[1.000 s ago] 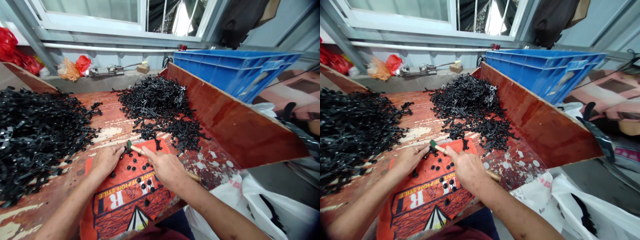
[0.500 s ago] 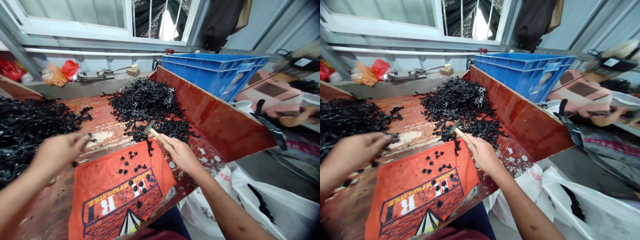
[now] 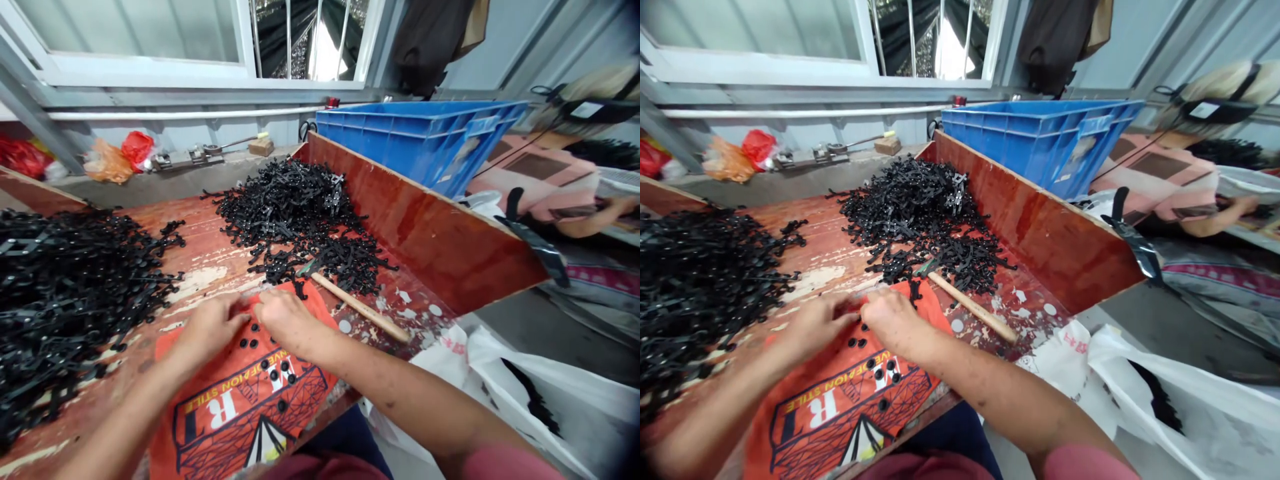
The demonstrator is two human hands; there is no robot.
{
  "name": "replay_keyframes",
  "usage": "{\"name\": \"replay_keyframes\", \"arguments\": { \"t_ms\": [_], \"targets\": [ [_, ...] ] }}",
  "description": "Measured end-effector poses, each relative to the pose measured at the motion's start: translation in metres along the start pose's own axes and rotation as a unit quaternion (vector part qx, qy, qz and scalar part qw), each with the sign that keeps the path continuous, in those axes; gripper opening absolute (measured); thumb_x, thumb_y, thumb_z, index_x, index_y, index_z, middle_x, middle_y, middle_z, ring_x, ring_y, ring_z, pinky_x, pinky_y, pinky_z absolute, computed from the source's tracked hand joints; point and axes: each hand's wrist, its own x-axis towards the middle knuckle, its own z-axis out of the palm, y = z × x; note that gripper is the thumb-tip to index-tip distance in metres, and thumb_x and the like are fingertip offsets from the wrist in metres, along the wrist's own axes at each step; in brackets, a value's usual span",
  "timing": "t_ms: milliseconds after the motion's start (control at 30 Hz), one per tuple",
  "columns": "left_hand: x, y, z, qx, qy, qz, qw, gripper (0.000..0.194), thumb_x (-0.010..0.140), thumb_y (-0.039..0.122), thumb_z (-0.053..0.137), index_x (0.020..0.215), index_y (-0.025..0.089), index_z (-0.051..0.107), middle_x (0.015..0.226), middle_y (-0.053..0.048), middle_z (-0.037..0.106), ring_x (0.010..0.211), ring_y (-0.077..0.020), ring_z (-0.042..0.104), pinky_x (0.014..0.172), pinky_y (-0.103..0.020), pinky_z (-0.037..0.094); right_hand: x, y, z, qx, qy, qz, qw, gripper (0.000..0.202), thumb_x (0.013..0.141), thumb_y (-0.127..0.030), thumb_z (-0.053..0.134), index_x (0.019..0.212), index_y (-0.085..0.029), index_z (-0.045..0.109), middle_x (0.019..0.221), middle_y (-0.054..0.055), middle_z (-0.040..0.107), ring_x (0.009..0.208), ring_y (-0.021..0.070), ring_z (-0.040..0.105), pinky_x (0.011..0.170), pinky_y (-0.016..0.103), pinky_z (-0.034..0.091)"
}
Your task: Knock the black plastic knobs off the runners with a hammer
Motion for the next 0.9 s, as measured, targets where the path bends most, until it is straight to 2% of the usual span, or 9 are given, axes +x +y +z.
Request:
{"name": "replay_keyframes", "arguments": {
  "t_ms": [67,167,333,433,500,600,700,800,900],
  "targets": [
    [0.001,0.001,0.019,0.039,-0.003,0.015,0.999,0.023,0.082,0.019,0.048,0.084,0.019,0.071,0.088,-0.007,0.076,0.081,-0.0216,0.067,0.077,-0.03,0.045,-0.002,0.001,0.004,-0.005,-0.002,-0.003,1.0,0.017,0.091,-0.003,0.055,0.088,-0.012,0.069,0.093,0.01,0.065,0.087,0.023,0.058,0.073,0.031,0.046],
    [-0.01,-0.01,0.015,0.064,0.016,-0.006,0.998,0.024,0.084,0.02,0.044,0.08,0.019,0.068,0.085,-0.009,0.075,0.081,-0.023,0.067,0.075,-0.031,0.044,-0.007,0.005,0.002,-0.002,-0.001,-0.012,1.0,0.02,0.09,-0.001,0.052,0.087,-0.013,0.068,0.094,0.011,0.065,0.09,0.0236,0.057,0.075,0.031,0.045],
    [-0.065,-0.036,-0.002,0.062,0.032,-0.063,0.996,0.024,0.087,0.035,0.046,0.077,0.023,0.063,0.079,-0.003,0.072,0.074,-0.022,0.065,0.067,-0.031,0.041,0.0,0.003,0.0,0.044,0.028,0.022,0.998,0.013,0.084,-0.003,0.059,0.083,-0.014,0.066,0.088,0.007,0.066,0.084,0.0198,0.06,0.073,0.027,0.045],
    [-0.098,-0.045,0.006,0.072,0.023,-0.066,0.995,0.026,0.088,0.033,0.041,0.075,0.022,0.061,0.077,-0.004,0.07,0.073,-0.0219,0.065,0.068,-0.031,0.042,0.006,0.003,-0.001,0.09,0.044,0.052,0.994,0.011,0.085,-0.007,0.062,0.081,-0.017,0.065,0.084,0.002,0.067,0.078,0.0152,0.061,0.07,0.023,0.045],
    [-0.109,-0.045,0.014,0.085,0.022,-0.055,0.995,0.028,0.089,0.033,0.04,0.076,0.022,0.063,0.079,-0.006,0.069,0.076,-0.023,0.065,0.071,-0.033,0.044,0.006,0.01,-0.005,0.106,0.054,0.071,0.99,0.013,0.089,-0.007,0.059,0.083,-0.017,0.067,0.087,0.002,0.069,0.082,0.0143,0.063,0.074,0.022,0.045],
    [-0.107,-0.037,0.019,0.111,0.045,-0.032,0.992,0.03,0.09,0.036,0.042,0.086,0.021,0.068,0.086,-0.008,0.07,0.082,-0.0253,0.065,0.075,-0.036,0.046,0.0,0.024,-0.013,0.108,0.064,0.094,0.988,0.018,0.093,-0.006,0.056,0.092,-0.016,0.07,0.093,0.004,0.07,0.089,0.0152,0.063,0.081,0.024,0.045],
    [-0.091,-0.018,0.021,0.111,0.065,0.004,0.992,0.031,0.094,0.036,0.042,0.096,0.021,0.07,0.094,-0.008,0.07,0.088,-0.0245,0.065,0.08,-0.035,0.047,-0.008,0.028,-0.016,0.094,0.051,0.081,0.991,0.019,0.094,-0.007,0.057,0.094,-0.018,0.072,0.092,0.003,0.07,0.087,0.0151,0.062,0.081,0.024,0.044],
    [-0.07,0.004,0.027,0.125,0.048,0.036,0.99,0.028,0.094,0.03,0.044,0.104,0.022,0.07,0.097,-0.008,0.07,0.092,-0.0241,0.065,0.083,-0.034,0.046,-0.009,0.018,-0.007,0.067,0.03,0.051,0.996,0.019,0.095,-0.008,0.056,0.095,-0.018,0.073,0.093,0.005,0.068,0.09,0.0177,0.059,0.082,0.026,0.043],
    [-0.055,0.019,0.036,0.206,0.037,0.033,0.977,0.029,0.094,0.026,0.045,0.101,0.02,0.072,0.092,-0.009,0.069,0.09,-0.0273,0.064,0.08,-0.036,0.045,-0.005,0.012,0.005,0.04,0.009,0.025,0.999,0.02,0.095,-0.009,0.054,0.091,-0.016,0.072,0.095,0.008,0.067,0.096,0.0221,0.054,0.087,0.032,0.041]
  ]
}}
